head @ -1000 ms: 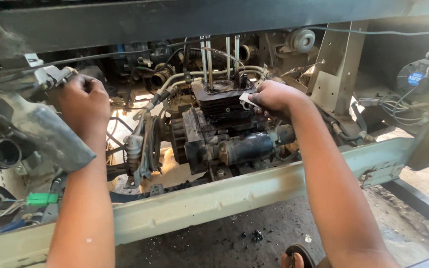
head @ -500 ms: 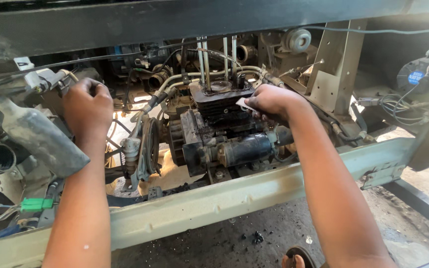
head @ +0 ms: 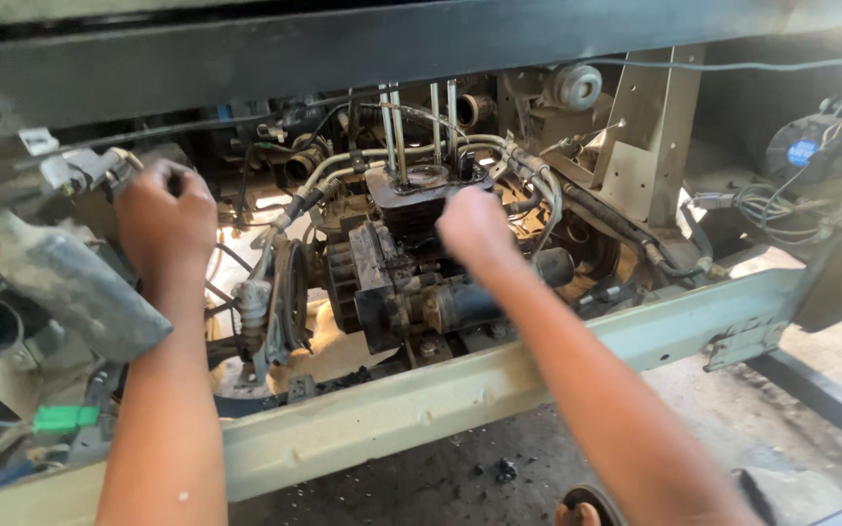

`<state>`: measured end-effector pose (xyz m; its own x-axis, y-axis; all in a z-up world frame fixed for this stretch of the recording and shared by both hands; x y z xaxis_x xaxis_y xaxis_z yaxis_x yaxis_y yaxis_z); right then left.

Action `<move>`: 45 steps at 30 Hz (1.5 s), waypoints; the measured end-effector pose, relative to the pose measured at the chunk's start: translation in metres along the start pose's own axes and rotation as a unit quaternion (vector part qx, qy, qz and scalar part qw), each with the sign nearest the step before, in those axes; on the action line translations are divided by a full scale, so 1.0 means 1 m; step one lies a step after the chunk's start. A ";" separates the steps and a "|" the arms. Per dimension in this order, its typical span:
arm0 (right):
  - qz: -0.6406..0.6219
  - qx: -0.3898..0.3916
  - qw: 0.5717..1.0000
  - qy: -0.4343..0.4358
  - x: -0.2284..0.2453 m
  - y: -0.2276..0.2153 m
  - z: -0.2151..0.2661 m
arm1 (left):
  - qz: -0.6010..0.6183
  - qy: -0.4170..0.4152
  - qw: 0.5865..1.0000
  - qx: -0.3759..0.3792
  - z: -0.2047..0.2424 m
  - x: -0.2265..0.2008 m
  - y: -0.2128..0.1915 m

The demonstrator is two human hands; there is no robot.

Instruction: The person cleans the top surface of a vehicle engine block using a metal scraper and a rag. They scrape away grime and wipe the area repeatedly, focusing on the cylinder head and surrounding components.

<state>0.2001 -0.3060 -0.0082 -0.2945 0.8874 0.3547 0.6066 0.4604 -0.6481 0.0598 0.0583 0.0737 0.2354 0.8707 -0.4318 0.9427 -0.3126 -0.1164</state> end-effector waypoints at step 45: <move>0.061 0.188 0.980 -0.027 0.043 -0.070 0.009 | 0.024 -0.053 0.997 0.045 0.005 0.010 -0.001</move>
<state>0.1378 -0.2998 0.0466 -0.2816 0.9318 0.2289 0.3279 0.3177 -0.8897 0.0607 0.0656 0.0650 0.2489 0.8101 -0.5308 0.9051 -0.3897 -0.1703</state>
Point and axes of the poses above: each hand's wrist, its own z-axis away from the middle knuckle, its own y-axis out of the palm, x = y × z, the point moved 9 cm from there along -z, towards the middle knuckle, and after that the axes turned 6 degrees about -x, right-handed, at the moved point
